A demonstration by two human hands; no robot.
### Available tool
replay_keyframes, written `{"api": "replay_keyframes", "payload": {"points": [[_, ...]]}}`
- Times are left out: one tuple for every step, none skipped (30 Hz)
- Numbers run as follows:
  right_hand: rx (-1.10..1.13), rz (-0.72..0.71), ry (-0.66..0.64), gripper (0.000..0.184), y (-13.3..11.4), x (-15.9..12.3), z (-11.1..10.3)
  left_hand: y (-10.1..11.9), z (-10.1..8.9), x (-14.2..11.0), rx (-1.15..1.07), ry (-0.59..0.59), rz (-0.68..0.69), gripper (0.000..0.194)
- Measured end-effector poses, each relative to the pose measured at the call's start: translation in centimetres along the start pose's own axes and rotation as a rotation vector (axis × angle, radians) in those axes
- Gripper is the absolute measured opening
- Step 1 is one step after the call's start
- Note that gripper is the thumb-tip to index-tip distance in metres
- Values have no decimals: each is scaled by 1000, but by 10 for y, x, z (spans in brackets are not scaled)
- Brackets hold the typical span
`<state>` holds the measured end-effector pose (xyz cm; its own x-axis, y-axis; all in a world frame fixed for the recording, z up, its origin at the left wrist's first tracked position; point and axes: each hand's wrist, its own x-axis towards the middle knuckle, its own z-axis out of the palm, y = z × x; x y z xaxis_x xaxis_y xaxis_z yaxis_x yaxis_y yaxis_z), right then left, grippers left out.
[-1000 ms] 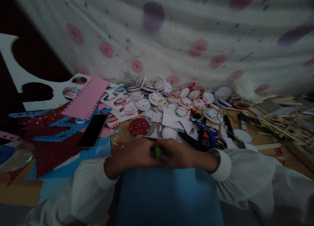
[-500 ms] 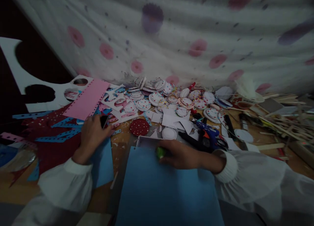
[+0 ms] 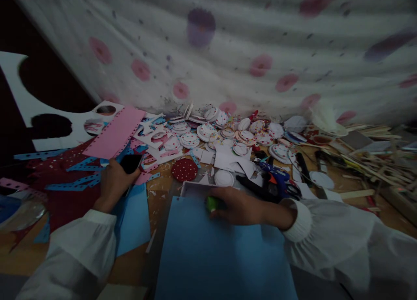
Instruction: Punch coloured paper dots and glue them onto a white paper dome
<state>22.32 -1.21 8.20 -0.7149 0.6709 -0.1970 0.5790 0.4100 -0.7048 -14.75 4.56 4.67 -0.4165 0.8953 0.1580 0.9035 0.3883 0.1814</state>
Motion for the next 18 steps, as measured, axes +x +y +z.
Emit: {"api": "replay_keyframes", "payload": {"points": [[2, -3, 0, 27, 0, 0, 0, 0, 0, 0, -15, 5, -9, 84], [-1, 0, 1, 27, 0, 0, 0, 0, 0, -1, -28, 6, -26, 86], [-7, 5, 0, 26, 0, 0, 0, 0, 1, -1, -41, 4, -49, 88], [-17, 14, 1, 25, -1, 0, 0, 0, 1, -1, -50, 2, -74, 91], [-25, 23, 5, 24, -1, 0, 0, 0, 1, -1, -56, 1, -97, 94], [-27, 28, 7, 24, -2, 0, 0, 1, 1, -1, -61, 0, -113, 96], [-27, 29, 7, 23, -2, 0, 0, 1, 1, 0, -63, 2, -125, 96], [-28, 30, 9, 23, -3, 0, 0, 2, 1, 0, -63, 4, -128, 96], [-31, 35, 8, 24, -4, 0, 0, 2, 1, 0, -62, 3, -127, 96], [-34, 42, 8, 24, -5, 0, -1, 3, 0, -1, -63, -2, -123, 95], [-34, 47, 7, 25, -6, 0, -1, 3, -1, -1, -65, -9, -118, 95], [-31, 47, 6, 25, -6, 0, -1, 3, -2, -2, -66, -20, -102, 94], [-25, 42, 5, 26, -7, 0, -2, 4, -3, -4, -64, -28, -89, 93], [-16, 33, 1, 25, -7, 0, -2, 4, -5, -5, -60, -34, -80, 93], [-9, 25, -4, 25, -7, 0, -2, 5, -6, -6, -54, -35, -80, 92], [-8, 20, -5, 24, -6, 0, -2, 5, -8, -8, -48, -39, -77, 91], [-11, 17, -3, 23, -6, 0, -2, 6, -9, -9, -44, -46, -70, 91], [-16, 15, 3, 23, -5, 0, -1, 6, -9, -11, -41, -50, -64, 91]]}}
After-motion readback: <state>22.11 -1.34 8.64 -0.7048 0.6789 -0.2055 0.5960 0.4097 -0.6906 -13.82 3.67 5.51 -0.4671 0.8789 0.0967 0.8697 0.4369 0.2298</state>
